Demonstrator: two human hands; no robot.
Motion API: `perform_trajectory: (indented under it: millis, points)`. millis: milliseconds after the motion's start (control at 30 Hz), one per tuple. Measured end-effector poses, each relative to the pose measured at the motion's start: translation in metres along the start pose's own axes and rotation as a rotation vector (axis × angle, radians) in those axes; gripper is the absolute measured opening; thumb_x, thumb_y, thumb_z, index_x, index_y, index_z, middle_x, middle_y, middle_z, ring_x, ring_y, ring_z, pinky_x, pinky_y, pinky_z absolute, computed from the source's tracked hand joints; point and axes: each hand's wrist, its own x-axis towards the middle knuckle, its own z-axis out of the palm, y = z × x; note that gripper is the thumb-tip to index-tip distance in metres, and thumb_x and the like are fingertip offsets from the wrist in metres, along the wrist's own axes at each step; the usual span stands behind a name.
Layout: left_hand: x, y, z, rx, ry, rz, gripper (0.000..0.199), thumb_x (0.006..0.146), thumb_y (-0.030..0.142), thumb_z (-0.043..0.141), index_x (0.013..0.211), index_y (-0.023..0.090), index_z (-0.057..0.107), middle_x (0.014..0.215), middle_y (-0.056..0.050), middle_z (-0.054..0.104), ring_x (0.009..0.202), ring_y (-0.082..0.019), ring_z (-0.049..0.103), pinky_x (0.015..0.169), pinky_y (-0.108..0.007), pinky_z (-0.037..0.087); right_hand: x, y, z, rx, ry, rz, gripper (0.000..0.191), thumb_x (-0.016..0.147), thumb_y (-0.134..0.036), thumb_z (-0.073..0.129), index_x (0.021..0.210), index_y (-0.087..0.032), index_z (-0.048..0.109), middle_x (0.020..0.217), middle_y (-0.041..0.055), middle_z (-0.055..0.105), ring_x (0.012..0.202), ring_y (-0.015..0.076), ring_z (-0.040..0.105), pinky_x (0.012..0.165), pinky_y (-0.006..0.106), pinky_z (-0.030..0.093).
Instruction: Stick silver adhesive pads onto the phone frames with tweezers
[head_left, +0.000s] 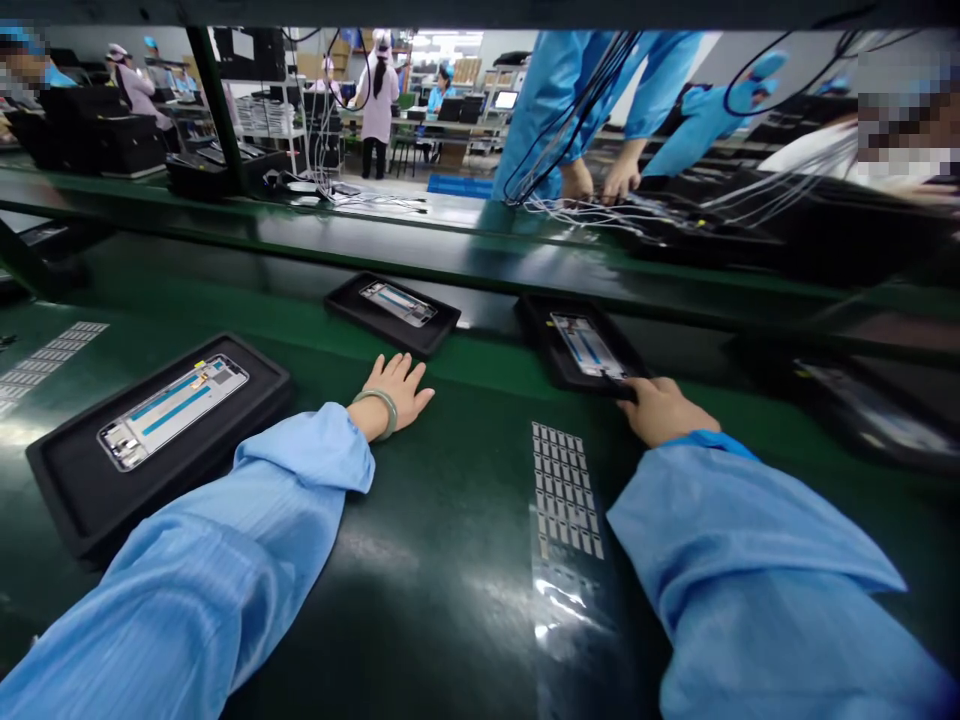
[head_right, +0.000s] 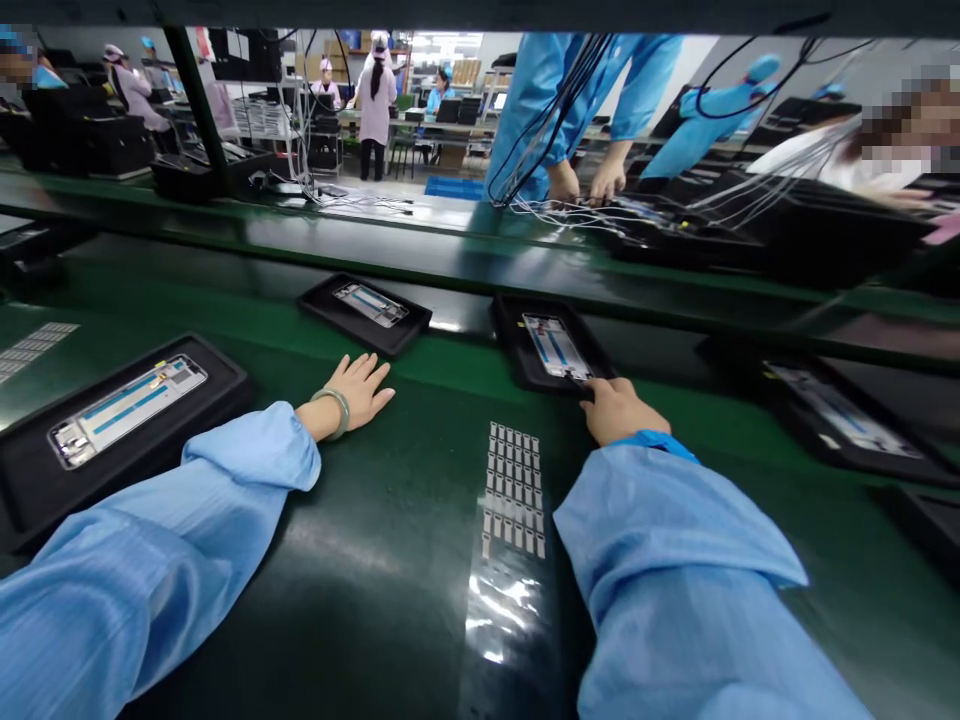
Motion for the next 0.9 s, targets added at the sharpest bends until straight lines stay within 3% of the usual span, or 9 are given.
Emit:
perform_trajectory:
  millis: [167,333,467,600,733,833,900]
  points:
    - [-0.01,-0.004,0.001,-0.038,0.011,0.017,0.055,0.094,0.045,0.024,0.141,0.016,0.03,0.15,-0.01,0.023,0.138,-0.026,0.018,0.112,-0.048,0.012,0.005,-0.014,-0.016,-0.119,-0.145,-0.165,0.02,0.086,-0.02,0.053,0.099,-0.01,0.063,0.095,0.0173,0.059,0.071,0.019,0.058,0.056,0.032,0.031]
    - [-0.015,-0.006,0.004,-0.098,0.049,0.028,0.05,0.094,0.039,0.028,0.138,0.016,0.037,0.147,-0.01,0.031,0.137,-0.026,0.022,0.112,-0.047,0.012,-0.019,-0.058,-0.036,-0.158,-0.146,-0.358,0.019,0.09,-0.024,0.048,0.101,-0.014,0.06,0.099,0.0147,0.06,0.088,0.0243,0.057,0.063,0.032,0.038]
    - [-0.016,-0.006,0.001,-0.175,0.096,0.009,0.045,0.095,0.033,0.026,0.134,0.017,0.04,0.144,-0.009,0.036,0.135,-0.023,0.028,0.112,-0.045,0.015,-0.075,-0.102,-0.056,-0.145,-0.119,-0.476,0.023,0.09,-0.031,0.047,0.106,-0.018,0.057,0.107,0.0107,0.057,0.096,0.0247,0.057,0.066,0.031,0.045]
    - [-0.02,-0.007,-0.006,-0.257,0.138,0.026,0.048,0.096,0.04,0.021,0.137,0.018,0.035,0.144,-0.01,0.035,0.134,-0.02,0.029,0.111,-0.043,0.022,-0.152,-0.141,-0.072,0.001,-0.157,-0.667,0.018,0.09,-0.025,0.044,0.101,-0.02,0.057,0.099,0.0082,0.056,0.08,0.0203,0.06,0.062,0.032,0.051]
    - [-0.03,-0.005,-0.016,-0.294,0.176,0.119,0.049,0.095,0.044,0.028,0.138,0.022,0.033,0.143,-0.009,0.036,0.131,-0.019,0.033,0.106,-0.038,0.031,-0.224,-0.171,-0.085,0.17,-0.265,-0.698,0.018,0.084,-0.015,0.047,0.095,-0.023,0.059,0.1,0.0072,0.056,0.071,0.0175,0.061,0.061,0.031,0.054]
    - [-0.04,-0.002,-0.024,-0.302,0.193,0.197,0.048,0.094,0.044,0.033,0.136,0.022,0.037,0.122,-0.006,0.054,0.115,-0.019,0.047,0.099,-0.035,0.039,-0.252,-0.179,-0.099,0.322,-0.414,-0.703,0.022,0.077,-0.014,0.056,0.093,-0.027,0.061,0.107,0.0057,0.058,0.079,0.0204,0.064,0.06,0.03,0.056]
    - [-0.046,0.002,-0.029,-0.304,0.203,0.228,0.049,0.094,0.044,0.034,0.136,0.019,0.037,0.114,-0.006,0.056,0.106,-0.018,0.051,0.095,-0.033,0.041,-0.254,-0.174,-0.109,0.482,-0.531,-0.706,0.023,0.076,-0.024,0.062,0.097,-0.031,0.062,0.118,0.0053,0.056,0.089,0.0228,0.064,0.068,0.031,0.056]
